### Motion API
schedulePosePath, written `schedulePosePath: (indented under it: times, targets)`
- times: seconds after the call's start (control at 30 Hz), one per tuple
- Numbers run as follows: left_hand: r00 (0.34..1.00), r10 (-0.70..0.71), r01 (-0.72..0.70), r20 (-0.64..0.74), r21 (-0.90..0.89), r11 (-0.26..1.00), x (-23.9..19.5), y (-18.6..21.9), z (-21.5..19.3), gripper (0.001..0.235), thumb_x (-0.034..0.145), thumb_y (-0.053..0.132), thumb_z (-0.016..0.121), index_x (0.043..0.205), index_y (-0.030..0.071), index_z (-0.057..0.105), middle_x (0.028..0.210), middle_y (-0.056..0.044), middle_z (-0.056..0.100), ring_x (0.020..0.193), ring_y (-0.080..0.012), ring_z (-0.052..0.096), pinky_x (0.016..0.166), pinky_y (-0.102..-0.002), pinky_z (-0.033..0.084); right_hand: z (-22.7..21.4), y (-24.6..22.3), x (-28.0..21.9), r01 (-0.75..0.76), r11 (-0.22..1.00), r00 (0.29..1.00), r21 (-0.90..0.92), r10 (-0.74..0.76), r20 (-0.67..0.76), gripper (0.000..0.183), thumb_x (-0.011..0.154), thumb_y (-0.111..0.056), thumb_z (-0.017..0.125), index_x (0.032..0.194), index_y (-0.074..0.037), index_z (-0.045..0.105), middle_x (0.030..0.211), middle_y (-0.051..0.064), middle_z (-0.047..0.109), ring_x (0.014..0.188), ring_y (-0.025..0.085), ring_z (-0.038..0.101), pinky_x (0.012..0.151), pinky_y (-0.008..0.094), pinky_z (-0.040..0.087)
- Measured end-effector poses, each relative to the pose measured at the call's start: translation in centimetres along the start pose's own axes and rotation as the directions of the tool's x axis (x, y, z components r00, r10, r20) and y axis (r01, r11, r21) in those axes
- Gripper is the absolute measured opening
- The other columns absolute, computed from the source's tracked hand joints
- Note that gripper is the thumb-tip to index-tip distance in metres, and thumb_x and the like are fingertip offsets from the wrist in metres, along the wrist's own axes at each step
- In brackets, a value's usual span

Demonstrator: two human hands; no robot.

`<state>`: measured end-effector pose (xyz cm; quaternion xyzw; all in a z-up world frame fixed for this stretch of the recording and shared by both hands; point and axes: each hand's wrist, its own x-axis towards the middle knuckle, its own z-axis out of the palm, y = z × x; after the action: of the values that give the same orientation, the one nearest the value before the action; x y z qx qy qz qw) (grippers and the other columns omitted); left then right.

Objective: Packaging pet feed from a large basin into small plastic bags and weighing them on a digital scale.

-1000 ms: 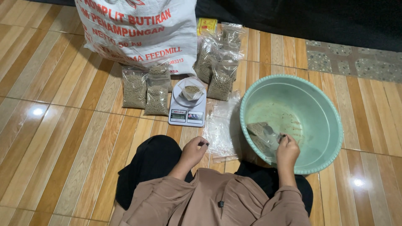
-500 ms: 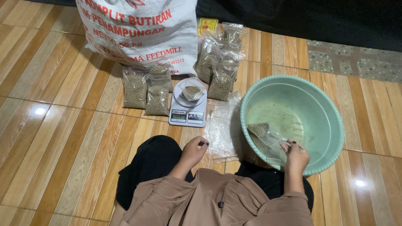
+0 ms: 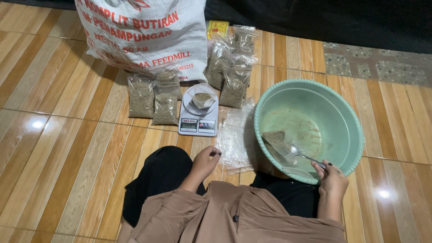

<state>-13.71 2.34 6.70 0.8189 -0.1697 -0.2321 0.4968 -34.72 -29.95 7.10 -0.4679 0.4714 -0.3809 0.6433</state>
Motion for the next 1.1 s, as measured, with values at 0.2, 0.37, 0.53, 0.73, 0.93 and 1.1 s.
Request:
schedulePosePath:
  times: [0.2, 0.37, 0.53, 0.73, 0.93, 1.1]
  targets:
    - [1.000, -0.029, 0.029, -0.001, 0.014, 0.999, -0.2, 0.8, -0.2, 0.012, 0.080, 0.015, 0.055, 0.086, 0.008, 0.062, 0.089, -0.003, 0.067, 0.090, -0.0156, 0.062, 0.076, -0.026, 0.048, -1.9, -1.5, -0.7, -0.082, 0.997, 0.996, 0.009, 0.082, -0.034, 0.018, 0.088, 0.003, 0.040, 0.102, 0.011, 0.048, 0.089, 0.017, 0.059, 0.069, 0.019, 0.068, 0.049, 0.009, 0.048]
    - [1.000, -0.018, 0.019, -0.014, 0.015, 1.000, 0.0, 0.4, 0.0, 0.013, 0.079, 0.016, 0.056, 0.086, 0.008, 0.063, 0.090, -0.003, 0.067, 0.088, -0.0162, 0.063, 0.075, -0.026, 0.048, -3.5, -2.4, -1.2, -0.064, 0.998, 0.996, -0.001, 0.064, -0.060, 0.020, 0.088, 0.002, 0.042, 0.102, 0.015, 0.048, 0.095, 0.018, 0.058, 0.071, 0.022, 0.068, 0.065, 0.013, 0.059]
    - [0.991, -0.001, 0.000, -0.134, -0.008, 1.000, 0.6, 0.6, -1.3, 0.015, 0.080, 0.017, 0.056, 0.090, 0.007, 0.063, 0.088, -0.004, 0.066, 0.085, -0.0165, 0.063, 0.075, -0.027, 0.048, -3.1, -4.8, -3.4, -0.050, 0.997, 0.988, -0.062, 0.041, -0.146, 0.013, 0.087, 0.004, 0.042, 0.095, 0.013, 0.046, 0.099, 0.019, 0.058, 0.067, 0.021, 0.069, 0.063, 0.009, 0.061]
    - [0.931, -0.039, 0.026, -0.364, -0.040, 0.999, 2.0, 0.4, -4.9, 0.013, 0.081, 0.016, 0.057, 0.091, 0.008, 0.062, 0.091, -0.003, 0.066, 0.084, -0.0168, 0.061, 0.076, -0.027, 0.046, -9.0, -2.2, 0.4, -0.023, 0.993, 0.999, -0.113, 0.026, 0.024, 0.020, 0.096, -0.003, 0.036, 0.109, 0.011, 0.034, 0.115, 0.016, 0.048, 0.089, 0.026, 0.066, 0.083, 0.017, 0.060]
    - [0.867, 0.020, -0.042, -0.498, -0.031, 0.999, 3.2, -1.3, -6.4, 0.014, 0.079, 0.013, 0.056, 0.090, 0.007, 0.062, 0.089, -0.004, 0.065, 0.082, -0.0168, 0.060, 0.075, -0.027, 0.047, -6.9, -3.2, -1.2, 0.822, 0.493, 0.548, -0.284, -0.554, 0.626, 0.010, 0.083, 0.035, 0.046, 0.082, 0.030, 0.038, 0.099, 0.046, 0.047, 0.093, 0.055, 0.054, 0.094, 0.056, 0.050]
    - [0.837, 0.002, -0.065, -0.548, -0.096, 0.993, 4.1, -1.8, -7.4, 0.013, 0.079, 0.011, 0.055, 0.089, 0.006, 0.062, 0.086, -0.004, 0.064, 0.078, -0.0161, 0.058, 0.073, -0.027, 0.046, 0.4, -4.8, -3.2, 0.749, 0.509, 0.662, -0.425, -0.542, 0.517, 0.016, 0.093, 0.000, 0.063, 0.093, 0.011, 0.053, 0.111, 0.018, 0.058, 0.086, 0.027, 0.059, 0.081, 0.033, 0.052]
